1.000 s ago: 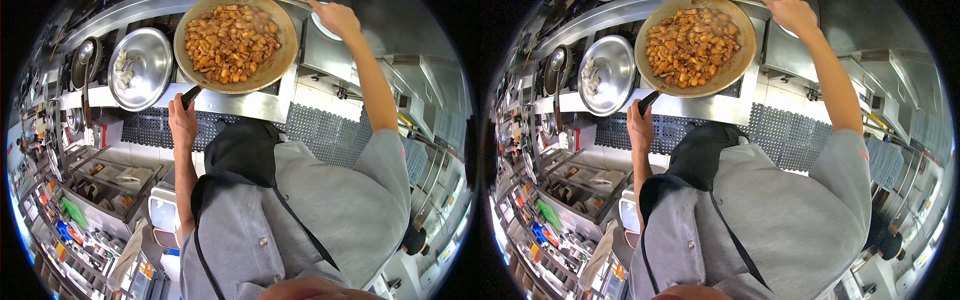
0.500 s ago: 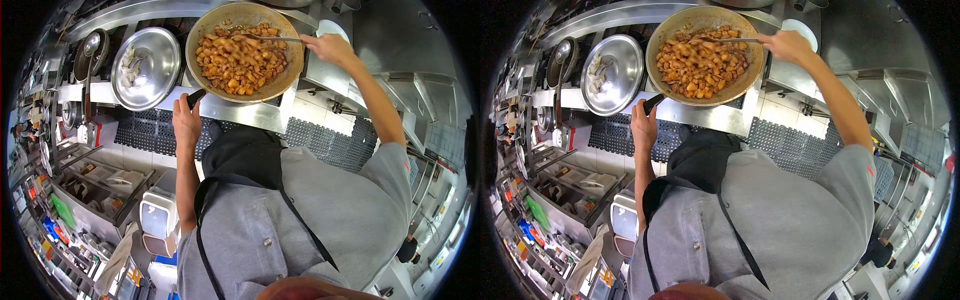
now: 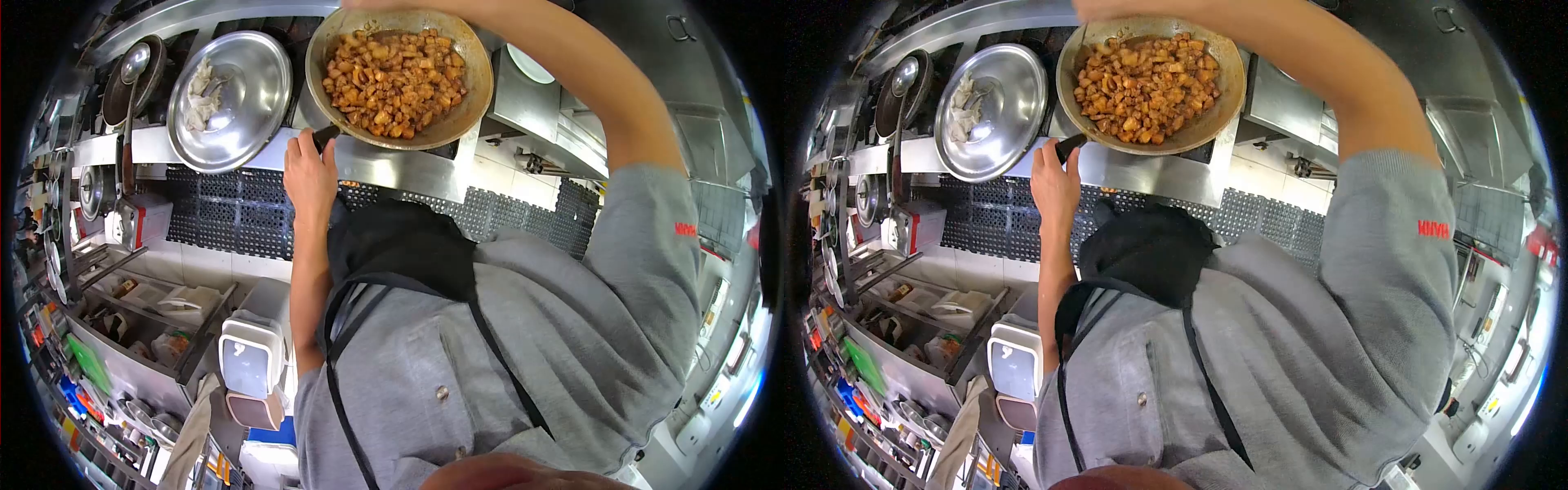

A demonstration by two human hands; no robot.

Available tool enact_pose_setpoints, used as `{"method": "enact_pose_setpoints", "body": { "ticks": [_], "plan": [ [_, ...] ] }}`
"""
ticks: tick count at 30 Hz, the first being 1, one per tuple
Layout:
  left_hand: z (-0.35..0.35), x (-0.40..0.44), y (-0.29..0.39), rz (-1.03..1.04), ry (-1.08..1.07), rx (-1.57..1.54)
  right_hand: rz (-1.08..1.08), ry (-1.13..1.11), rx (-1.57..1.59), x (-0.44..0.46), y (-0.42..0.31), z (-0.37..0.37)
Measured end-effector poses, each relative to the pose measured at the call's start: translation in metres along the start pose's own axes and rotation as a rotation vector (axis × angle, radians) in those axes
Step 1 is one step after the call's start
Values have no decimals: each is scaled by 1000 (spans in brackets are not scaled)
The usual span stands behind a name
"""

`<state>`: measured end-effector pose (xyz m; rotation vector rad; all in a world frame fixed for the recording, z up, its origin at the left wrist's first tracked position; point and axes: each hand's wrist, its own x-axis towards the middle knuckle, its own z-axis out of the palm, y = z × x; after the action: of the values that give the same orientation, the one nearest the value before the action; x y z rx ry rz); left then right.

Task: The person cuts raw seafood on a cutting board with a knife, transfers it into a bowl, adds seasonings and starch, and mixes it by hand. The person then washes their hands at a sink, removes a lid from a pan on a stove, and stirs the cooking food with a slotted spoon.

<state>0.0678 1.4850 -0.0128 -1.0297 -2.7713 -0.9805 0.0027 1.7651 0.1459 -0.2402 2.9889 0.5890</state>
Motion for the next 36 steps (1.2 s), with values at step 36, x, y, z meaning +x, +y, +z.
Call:
{"method": "enact_pose_setpoints", "body": {
  "ticks": [36],
  "plan": [
    [-3,-16,2,203,-104,-55,6,-284,-27,-248,-91,28]
  ]
}}
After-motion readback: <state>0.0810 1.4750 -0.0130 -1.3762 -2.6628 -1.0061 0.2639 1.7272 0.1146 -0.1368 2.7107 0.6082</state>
